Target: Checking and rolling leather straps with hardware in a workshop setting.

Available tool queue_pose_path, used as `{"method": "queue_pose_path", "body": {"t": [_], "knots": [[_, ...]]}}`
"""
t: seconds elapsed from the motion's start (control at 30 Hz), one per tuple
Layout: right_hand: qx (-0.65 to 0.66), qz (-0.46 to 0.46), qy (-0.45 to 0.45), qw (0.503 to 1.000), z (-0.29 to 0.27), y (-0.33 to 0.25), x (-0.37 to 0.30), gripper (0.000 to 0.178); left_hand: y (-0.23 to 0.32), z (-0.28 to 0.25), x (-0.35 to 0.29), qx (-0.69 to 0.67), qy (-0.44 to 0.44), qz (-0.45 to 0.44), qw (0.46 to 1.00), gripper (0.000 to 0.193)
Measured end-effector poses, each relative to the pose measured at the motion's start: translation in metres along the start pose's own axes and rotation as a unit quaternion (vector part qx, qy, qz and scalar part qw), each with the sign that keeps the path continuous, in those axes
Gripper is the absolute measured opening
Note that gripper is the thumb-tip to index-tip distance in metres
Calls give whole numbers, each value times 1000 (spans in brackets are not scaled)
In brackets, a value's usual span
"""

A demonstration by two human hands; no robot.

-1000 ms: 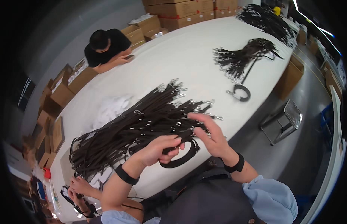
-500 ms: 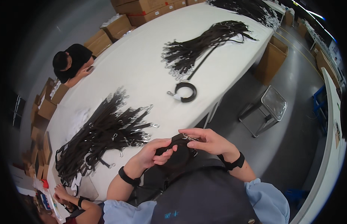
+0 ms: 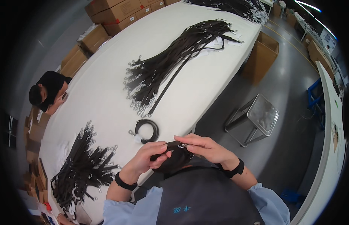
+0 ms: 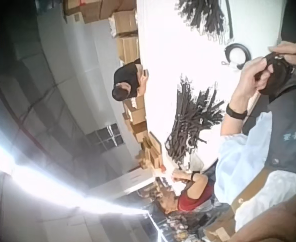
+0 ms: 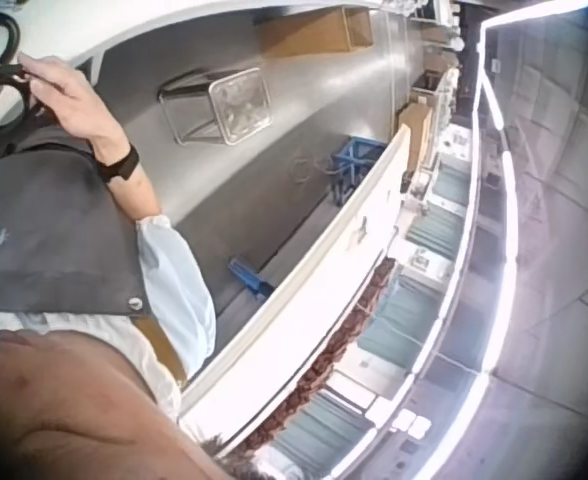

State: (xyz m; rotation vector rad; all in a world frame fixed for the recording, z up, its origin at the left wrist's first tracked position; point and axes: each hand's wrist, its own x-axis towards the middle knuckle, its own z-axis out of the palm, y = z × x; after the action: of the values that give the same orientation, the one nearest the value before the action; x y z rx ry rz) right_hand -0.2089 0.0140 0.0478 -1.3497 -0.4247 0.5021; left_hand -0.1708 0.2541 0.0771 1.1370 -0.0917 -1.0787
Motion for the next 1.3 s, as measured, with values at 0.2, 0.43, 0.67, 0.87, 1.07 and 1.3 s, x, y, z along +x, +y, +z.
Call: {"method": "queue_pose_path", "body": {"t": [0.2, 0.43, 0.67, 0.87, 1.07, 1.3], "knots": [[230, 2, 33, 973, -104, -13, 50, 44, 54, -24, 94, -168, -47, 14, 985, 27], [298, 33, 22, 954, -200, -29, 90, 42, 102, -23, 180, -252, -46, 22, 966, 28], [63, -28, -12, 998, -304, -47, 132, 36, 143, 8, 243, -152, 56, 51, 986, 28], [-167, -112, -201, 959, -349, -79, 172, 38, 162, 32, 294, -173, 158, 46, 971, 30], [-207, -36, -284, 935, -383, -79, 188, 38, 151, 36, 315, -297, 145, 84, 940, 40], [-226, -88, -301, 922, -380, -62, 195, 31, 124, 41, 311, -315, 145, 148, 926, 44]]}}
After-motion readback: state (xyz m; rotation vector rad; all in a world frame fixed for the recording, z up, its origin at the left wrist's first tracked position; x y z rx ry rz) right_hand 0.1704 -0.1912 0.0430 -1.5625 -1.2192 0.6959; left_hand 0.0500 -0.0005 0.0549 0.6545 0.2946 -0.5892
